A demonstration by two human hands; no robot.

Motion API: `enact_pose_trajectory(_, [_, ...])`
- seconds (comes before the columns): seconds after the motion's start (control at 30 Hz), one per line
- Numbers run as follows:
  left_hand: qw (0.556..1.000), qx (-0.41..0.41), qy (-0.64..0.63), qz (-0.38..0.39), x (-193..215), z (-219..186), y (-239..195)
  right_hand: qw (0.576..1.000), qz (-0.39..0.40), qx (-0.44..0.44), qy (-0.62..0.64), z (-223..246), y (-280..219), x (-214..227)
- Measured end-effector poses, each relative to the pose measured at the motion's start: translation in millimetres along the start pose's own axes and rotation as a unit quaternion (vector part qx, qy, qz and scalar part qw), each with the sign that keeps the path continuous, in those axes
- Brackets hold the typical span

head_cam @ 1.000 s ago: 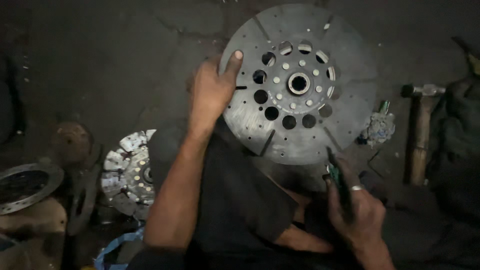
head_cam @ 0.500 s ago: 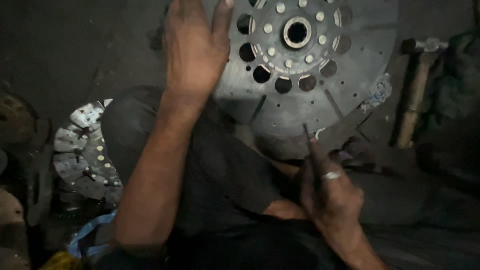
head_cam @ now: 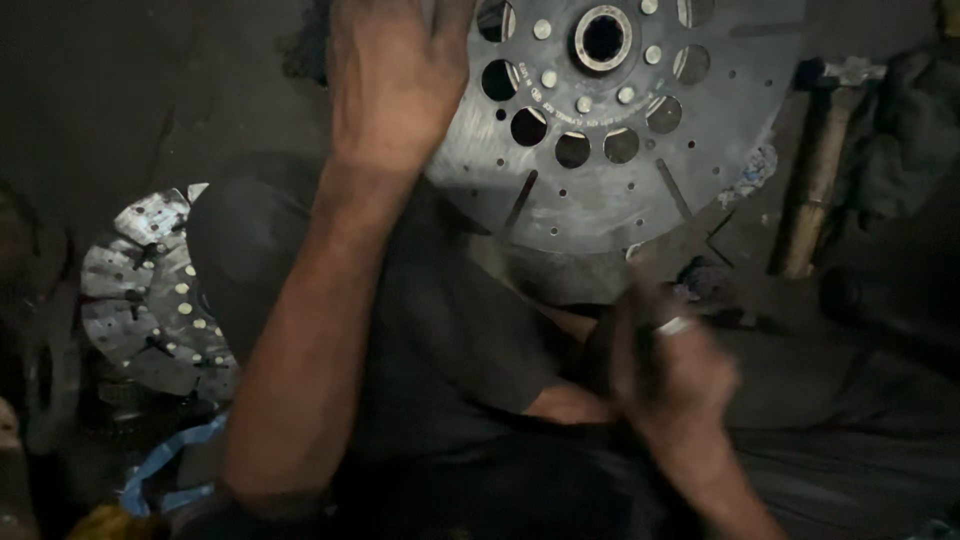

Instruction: The person scrapes a circular metal part with a utility knife, then uses a sanding block to smooth its surface. The person works on the part while sitting on the floor in a workshop.

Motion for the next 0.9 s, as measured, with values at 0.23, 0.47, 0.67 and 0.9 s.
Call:
enact_pose_trajectory(0.23, [0.999, -0.028, 0.017, -0.029, 6, -4, -4, 0.999, -0.006, 0.051, 0.005, 7, -8, 3])
enact_pose_trajectory(0.47, [1.000, 0.010, 0.017, -0.010, 4, 1, -1, 0.999, -0.001, 0.023, -0.026, 16, 0, 2])
enact_pose_trajectory(0.67, [1.000, 0.011, -0.006, -0.016, 5, 1, -1, 1.000, -0.007, 0.011, -0.015, 7, 0, 3])
enact_pose_trajectory(0.9, [1.000, 0.011, -0.022, -0.007, 5, -1, 1, 0.994, -0.062, 0.085, -0.015, 8, -4, 6])
Point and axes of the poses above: each hand's wrist, its own y-axis towards the middle knuckle, its own x-axis out of the back of the hand, z = x × y, the point moved 9 cm from there along y, towards the middle knuckle, and after that the axes turned 3 degrees about z, right-handed, at the moved point
